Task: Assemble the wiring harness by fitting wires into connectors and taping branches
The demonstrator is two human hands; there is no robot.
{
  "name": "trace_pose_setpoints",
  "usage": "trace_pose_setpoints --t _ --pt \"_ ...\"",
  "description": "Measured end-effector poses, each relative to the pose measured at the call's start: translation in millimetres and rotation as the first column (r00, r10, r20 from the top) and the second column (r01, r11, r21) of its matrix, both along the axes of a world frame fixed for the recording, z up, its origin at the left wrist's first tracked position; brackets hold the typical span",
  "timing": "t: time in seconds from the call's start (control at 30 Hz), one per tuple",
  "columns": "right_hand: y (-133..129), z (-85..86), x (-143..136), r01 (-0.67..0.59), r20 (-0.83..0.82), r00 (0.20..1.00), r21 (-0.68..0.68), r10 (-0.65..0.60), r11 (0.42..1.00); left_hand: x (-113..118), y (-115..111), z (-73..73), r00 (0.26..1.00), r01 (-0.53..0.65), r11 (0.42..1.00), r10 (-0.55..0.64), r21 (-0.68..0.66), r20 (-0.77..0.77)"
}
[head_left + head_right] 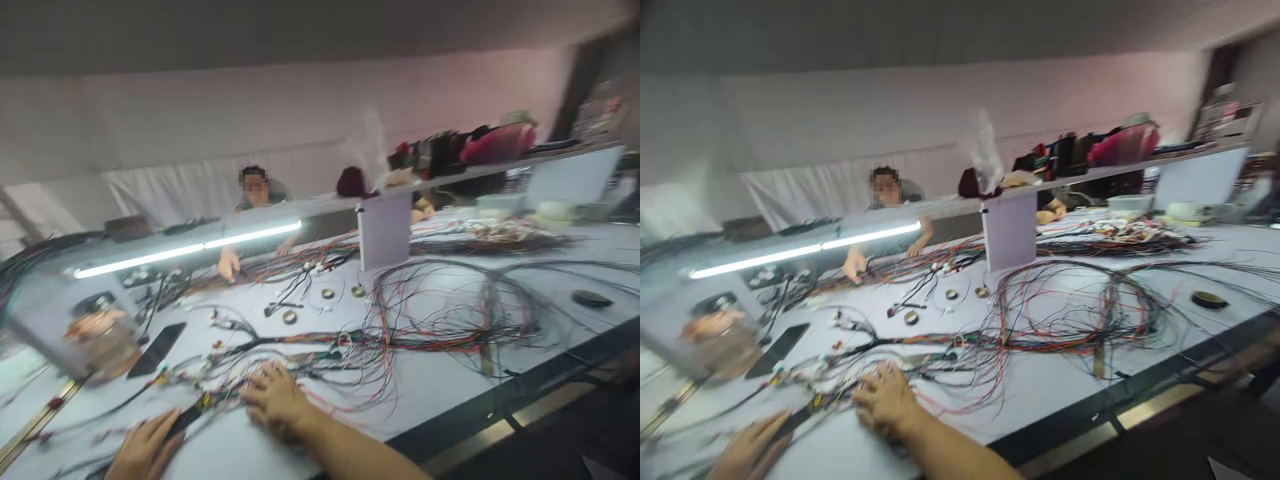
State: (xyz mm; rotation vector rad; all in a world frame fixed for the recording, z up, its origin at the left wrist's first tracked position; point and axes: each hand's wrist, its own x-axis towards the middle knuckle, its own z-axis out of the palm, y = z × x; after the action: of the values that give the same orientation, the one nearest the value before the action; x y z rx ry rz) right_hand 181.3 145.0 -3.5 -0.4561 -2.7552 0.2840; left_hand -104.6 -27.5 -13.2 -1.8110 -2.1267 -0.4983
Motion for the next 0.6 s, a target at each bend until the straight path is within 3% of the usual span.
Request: trace_pose_setpoints --t 0.1,0.2,0.33,0.43,0.5,0.6 --pt "-3.2 4.8 7.0 0.036 0.032 0.999 -0.096 -0.033 0.995 23.3 -9.6 18.1 1.0 0.001 0.989 -0.003 -0.15 -0.016" --pt "-0.9 -3.3 6.6 0.028 0.014 1.0 -0.158 -0.026 0.987 35.4 -2.2 33.2 0.999 0.017 0.97 -0.025 -0.242 -0.03" --pt "-3.1 -14.4 5.3 0.025 -0.112 0.993 -0.107 -0.037 0.994 36.3 21.3 54.2 0.987 0.089 0.931 -0.13 -0.354 -0.093" --pt "-8.4 -15.6 6.3 0.066 -0.115 0.991 -0.059 -0.072 0.996 32.7 38.5 66.4 0.965 0.168 0.901 -0.233 -0.4 -0.12" --pt "-10.9 -13.3 8.0 0.1 -0.092 0.99 -0.047 -0.104 0.994 24.8 44.3 62.6 0.956 0.225 0.896 -0.28 -0.383 -0.093" --pt "-8.5 -14.0 7.1 0.078 -0.09 0.992 -0.058 -0.083 0.995 -4.2 53.4 28.5 0.96 0.269 0.928 -0.279 -0.256 -0.004"
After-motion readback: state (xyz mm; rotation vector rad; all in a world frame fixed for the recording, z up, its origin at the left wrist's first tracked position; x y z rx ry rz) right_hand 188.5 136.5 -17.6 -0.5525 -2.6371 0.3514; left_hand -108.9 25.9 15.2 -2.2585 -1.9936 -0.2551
